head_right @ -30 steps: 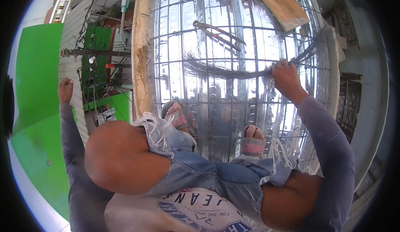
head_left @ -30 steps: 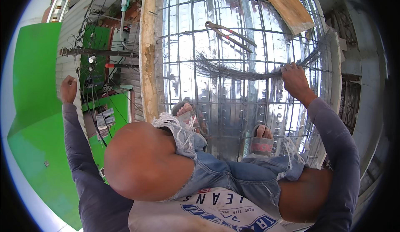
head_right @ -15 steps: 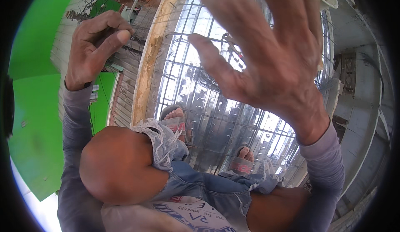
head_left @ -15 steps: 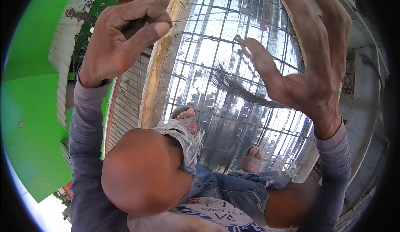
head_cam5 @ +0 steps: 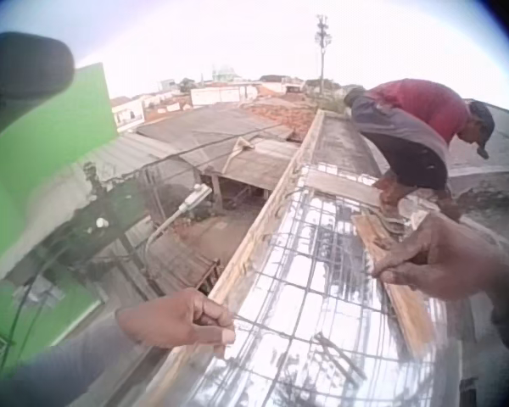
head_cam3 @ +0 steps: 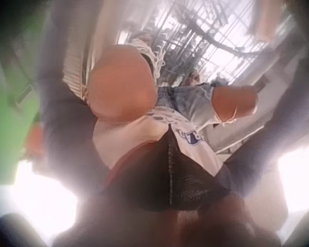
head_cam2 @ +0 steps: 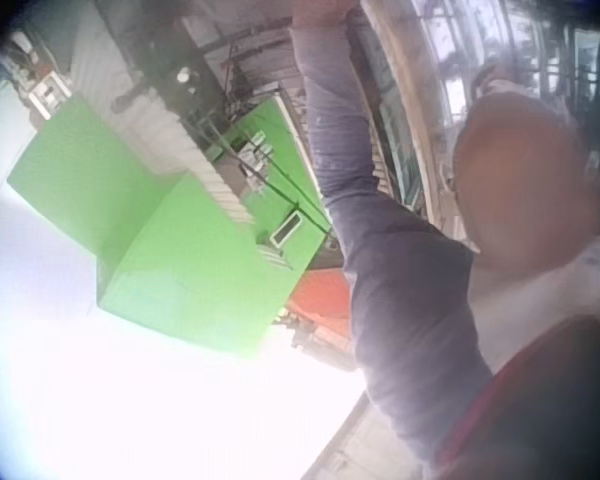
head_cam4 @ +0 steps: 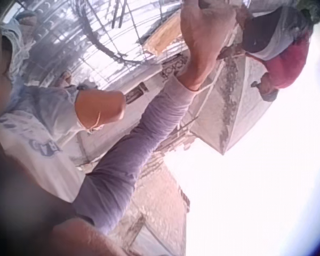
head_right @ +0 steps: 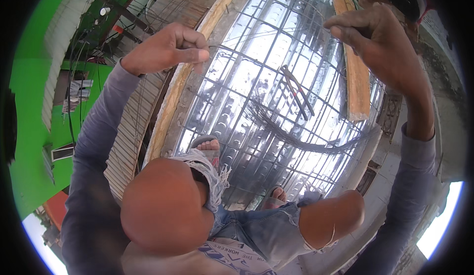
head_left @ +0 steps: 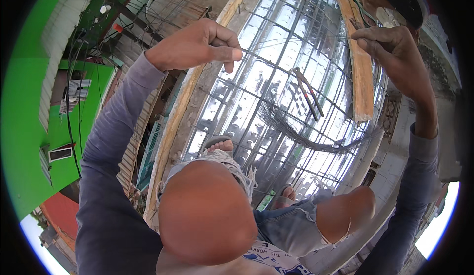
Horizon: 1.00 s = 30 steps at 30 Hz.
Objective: The person is assembling a rebar grid on a construction site. They use pliers to bend and tie wire around the intersections of the rebar, securing the grid structure. The person works methodically, moving along the grid to tie multiple points.
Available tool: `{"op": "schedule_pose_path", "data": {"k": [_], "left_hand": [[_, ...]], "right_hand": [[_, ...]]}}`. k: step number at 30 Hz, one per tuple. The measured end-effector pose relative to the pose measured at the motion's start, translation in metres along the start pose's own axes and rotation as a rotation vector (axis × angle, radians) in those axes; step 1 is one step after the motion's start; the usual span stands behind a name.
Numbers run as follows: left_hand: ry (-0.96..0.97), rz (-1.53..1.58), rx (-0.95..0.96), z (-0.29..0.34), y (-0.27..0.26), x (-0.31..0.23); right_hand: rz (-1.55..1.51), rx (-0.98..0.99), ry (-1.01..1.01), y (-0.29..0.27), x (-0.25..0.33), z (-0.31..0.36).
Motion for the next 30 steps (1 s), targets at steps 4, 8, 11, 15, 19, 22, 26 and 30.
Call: {"op": "schedule_pose_path", "data": {"k": [4, 8, 11, 15, 19, 22, 26, 30], "left_hand": [[-0.055, 0.191, 0.02, 0.029, 0.01, 0.048], [-0.092, 0.368, -0.012, 0.067, 0.013, 0.086], [-0.123, 0.417, -0.015, 0.094, 0.016, 0.095], [-0.264, 0.608, -0.127, 0.133, 0.018, 0.099], [-0.235, 0.658, -0.189, 0.161, 0.021, 0.116], [-0.231, 0.619, -0.228, 0.187, 0.026, 0.126], [-0.176, 0.721, -0.242, 0.222, 0.037, 0.136], [-0.162, 0.733, -0.31, 0.25, 0.043, 0.155]], "right_hand": [[0.111, -0.042, -0.132, 0.03, 0.015, -0.035], [0.054, 0.081, 0.0, 0.051, 0.034, -0.071], [0.093, -0.067, -0.045, 0.058, 0.04, -0.086], [0.079, -0.003, -0.087, 0.077, 0.06, -0.103], [0.086, 0.072, -0.09, 0.098, 0.075, -0.112], [0.097, 0.149, -0.073, 0.114, 0.089, -0.125], [0.13, 0.106, -0.297, 0.134, 0.112, -0.139], [0.171, 0.177, -0.364, 0.158, 0.12, -0.152]]}}
Point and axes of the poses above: each hand's wrist, its own z-axis away from the middle knuckle, its own y-axis out of the palm, x = y × z, the point moved 6 cm from there along -z, towards the middle knuckle, and after that the axes turned 7 degrees about z, right-handed, at the moved point
